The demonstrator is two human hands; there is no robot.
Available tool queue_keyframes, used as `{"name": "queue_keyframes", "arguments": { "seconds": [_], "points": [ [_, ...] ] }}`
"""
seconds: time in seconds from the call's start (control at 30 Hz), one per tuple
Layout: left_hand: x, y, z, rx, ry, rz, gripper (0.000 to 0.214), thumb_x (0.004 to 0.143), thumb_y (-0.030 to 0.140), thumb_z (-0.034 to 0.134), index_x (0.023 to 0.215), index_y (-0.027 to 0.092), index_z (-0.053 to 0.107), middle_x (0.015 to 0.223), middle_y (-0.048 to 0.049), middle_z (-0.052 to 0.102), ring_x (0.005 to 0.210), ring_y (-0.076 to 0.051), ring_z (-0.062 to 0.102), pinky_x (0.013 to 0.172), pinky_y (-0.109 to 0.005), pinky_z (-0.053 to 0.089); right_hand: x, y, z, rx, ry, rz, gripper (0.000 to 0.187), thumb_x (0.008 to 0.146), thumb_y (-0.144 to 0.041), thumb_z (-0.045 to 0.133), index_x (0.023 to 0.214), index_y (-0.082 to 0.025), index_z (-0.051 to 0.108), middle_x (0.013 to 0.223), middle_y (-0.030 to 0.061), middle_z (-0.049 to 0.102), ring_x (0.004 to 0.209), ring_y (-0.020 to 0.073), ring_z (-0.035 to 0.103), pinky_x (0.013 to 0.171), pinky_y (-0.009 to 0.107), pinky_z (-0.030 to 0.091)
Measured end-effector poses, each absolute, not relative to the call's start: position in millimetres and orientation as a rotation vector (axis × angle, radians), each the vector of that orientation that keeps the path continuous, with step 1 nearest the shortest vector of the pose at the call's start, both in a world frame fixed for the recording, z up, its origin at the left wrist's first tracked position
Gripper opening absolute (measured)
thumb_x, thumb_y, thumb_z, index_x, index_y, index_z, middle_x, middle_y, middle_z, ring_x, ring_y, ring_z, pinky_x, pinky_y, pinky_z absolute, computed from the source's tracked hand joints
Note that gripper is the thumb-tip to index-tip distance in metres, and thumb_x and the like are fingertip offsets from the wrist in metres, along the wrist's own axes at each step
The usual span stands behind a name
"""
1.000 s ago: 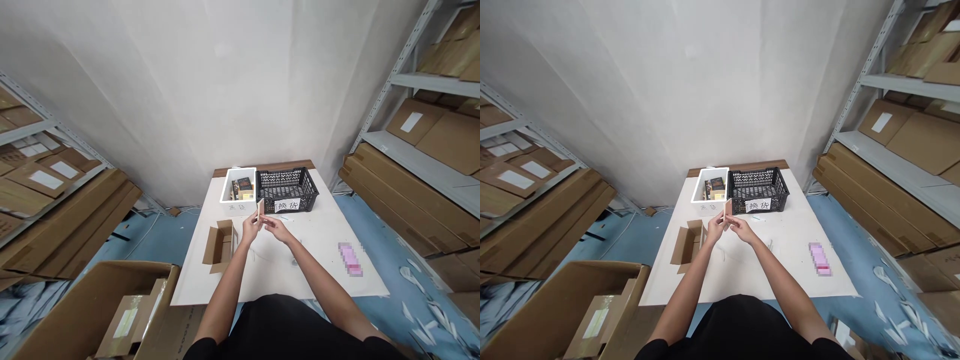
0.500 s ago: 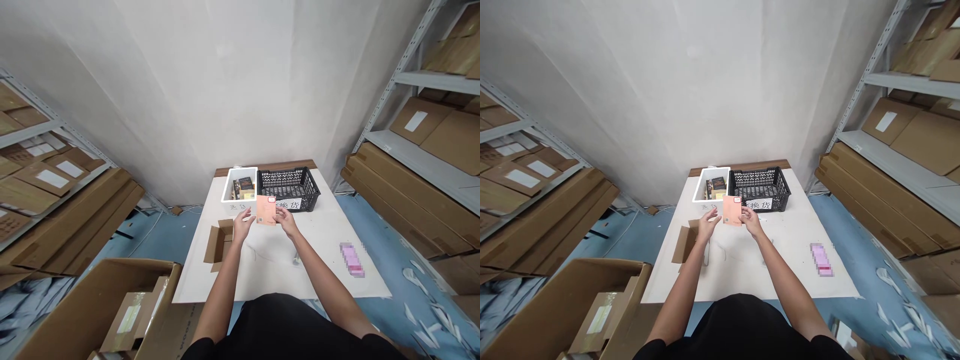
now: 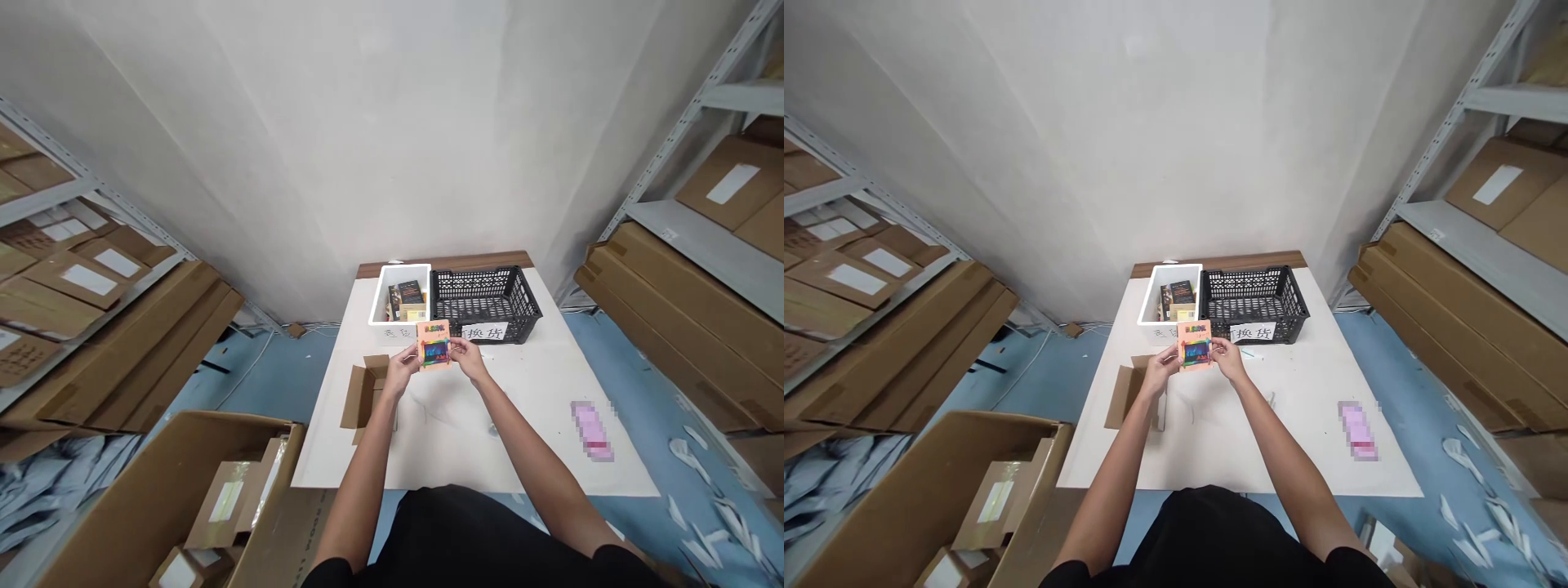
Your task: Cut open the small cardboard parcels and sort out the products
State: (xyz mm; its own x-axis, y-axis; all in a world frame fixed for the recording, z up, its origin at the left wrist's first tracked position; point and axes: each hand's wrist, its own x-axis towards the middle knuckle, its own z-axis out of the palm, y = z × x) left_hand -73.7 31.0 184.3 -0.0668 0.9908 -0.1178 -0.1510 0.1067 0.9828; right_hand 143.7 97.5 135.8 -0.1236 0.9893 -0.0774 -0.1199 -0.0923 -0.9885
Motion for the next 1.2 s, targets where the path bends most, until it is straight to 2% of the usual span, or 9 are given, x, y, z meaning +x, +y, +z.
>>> {"name": "queue_keyframes", "arguments": {
  "seconds": [0.27,0.37,0.53,0.6,0.77,0.9,0.97,1.07,1.2],
  "points": [
    [-128,84,152,1.053,1.182,1.158,0.072,0.079,0.047,0.082,0.145,0.024,0.065,0.126,-0.0097,0.074,0.105,-0.022,0.07,0.089,-0.037,0.061,102,149,126,-1.081,-1.141,1.472,0.05,0.066,-0.04,0.079,0.112,-0.02,0.075,0.093,0.004,0.071,0.077,0.0181,0.065,0.075,0.034,0.057],
    [-145,140,156,1.051,1.251,1.238,0.067,0.08,0.037,0.08,0.144,0.022,0.066,0.125,-0.0086,0.074,0.104,-0.022,0.071,0.092,-0.041,0.061,77,200,142,-1.073,-1.182,1.358,0.051,0.068,-0.041,0.075,0.115,-0.019,0.075,0.096,0.0053,0.072,0.083,0.0197,0.065,0.081,0.035,0.056],
    [-167,208,166,1.146,1.596,1.46,0.06,0.08,0.018,0.075,0.139,0.021,0.069,0.142,-0.0124,0.066,0.133,-0.028,0.06,0.116,-0.044,0.047,53,270,157,-1.282,-1.172,1.109,0.052,0.069,-0.039,0.068,0.117,-0.02,0.073,0.107,0.0099,0.073,0.096,0.0239,0.066,0.093,0.039,0.054],
    [-175,207,157,1.209,1.622,1.42,0.056,0.083,0.017,0.073,0.138,0.022,0.069,0.144,-0.0127,0.065,0.132,-0.028,0.061,0.115,-0.043,0.047,56,272,144,-1.383,-1.174,1.067,0.05,0.07,-0.038,0.066,0.116,-0.019,0.073,0.111,0.0119,0.073,0.098,0.0251,0.067,0.095,0.041,0.054],
    [-174,163,103,1.31,1.645,1.155,0.042,0.091,0.019,0.064,0.131,0.023,0.073,0.126,-0.0105,0.075,0.112,-0.024,0.07,0.102,-0.039,0.055,85,217,74,-1.485,-1.266,0.958,0.047,0.076,-0.037,0.059,0.118,-0.018,0.07,0.121,0.0137,0.072,0.098,0.0253,0.068,0.097,0.044,0.056],
    [-148,130,59,1.395,1.724,0.85,0.042,0.094,0.019,0.059,0.135,0.023,0.07,0.127,-0.0095,0.074,0.107,-0.02,0.072,0.102,-0.037,0.055,123,154,31,-1.637,-1.278,0.855,0.045,0.079,-0.033,0.056,0.119,-0.018,0.071,0.122,0.0138,0.072,0.097,0.0263,0.07,0.095,0.045,0.057],
    [-130,119,39,1.485,1.776,0.551,0.048,0.096,0.021,0.058,0.143,0.022,0.063,0.136,-0.0103,0.071,0.111,-0.02,0.071,0.103,-0.034,0.054,149,124,19,-1.762,-1.325,0.807,0.047,0.081,-0.029,0.054,0.123,-0.018,0.071,0.127,0.0135,0.07,0.101,0.0266,0.069,0.098,0.045,0.056],
    [-104,101,8,1.629,1.78,0.088,0.052,0.098,0.025,0.056,0.15,0.021,0.057,0.151,-0.0113,0.06,0.131,-0.021,0.063,0.112,-0.032,0.047,193,78,3,-2.016,-1.426,0.78,0.052,0.084,-0.024,0.052,0.133,-0.018,0.07,0.14,0.0146,0.064,0.123,0.0286,0.063,0.109,0.043,0.05],
    [-78,67,-33,1.67,1.728,-0.203,0.054,0.092,0.029,0.063,0.146,0.022,0.059,0.162,-0.014,0.049,0.141,-0.028,0.055,0.119,-0.039,0.04,243,14,-22,-2.364,-1.558,0.881,0.055,0.09,-0.02,0.052,0.144,-0.02,0.066,0.157,0.0145,0.052,0.145,0.0314,0.047,0.119,0.041,0.04]
  ]
}}
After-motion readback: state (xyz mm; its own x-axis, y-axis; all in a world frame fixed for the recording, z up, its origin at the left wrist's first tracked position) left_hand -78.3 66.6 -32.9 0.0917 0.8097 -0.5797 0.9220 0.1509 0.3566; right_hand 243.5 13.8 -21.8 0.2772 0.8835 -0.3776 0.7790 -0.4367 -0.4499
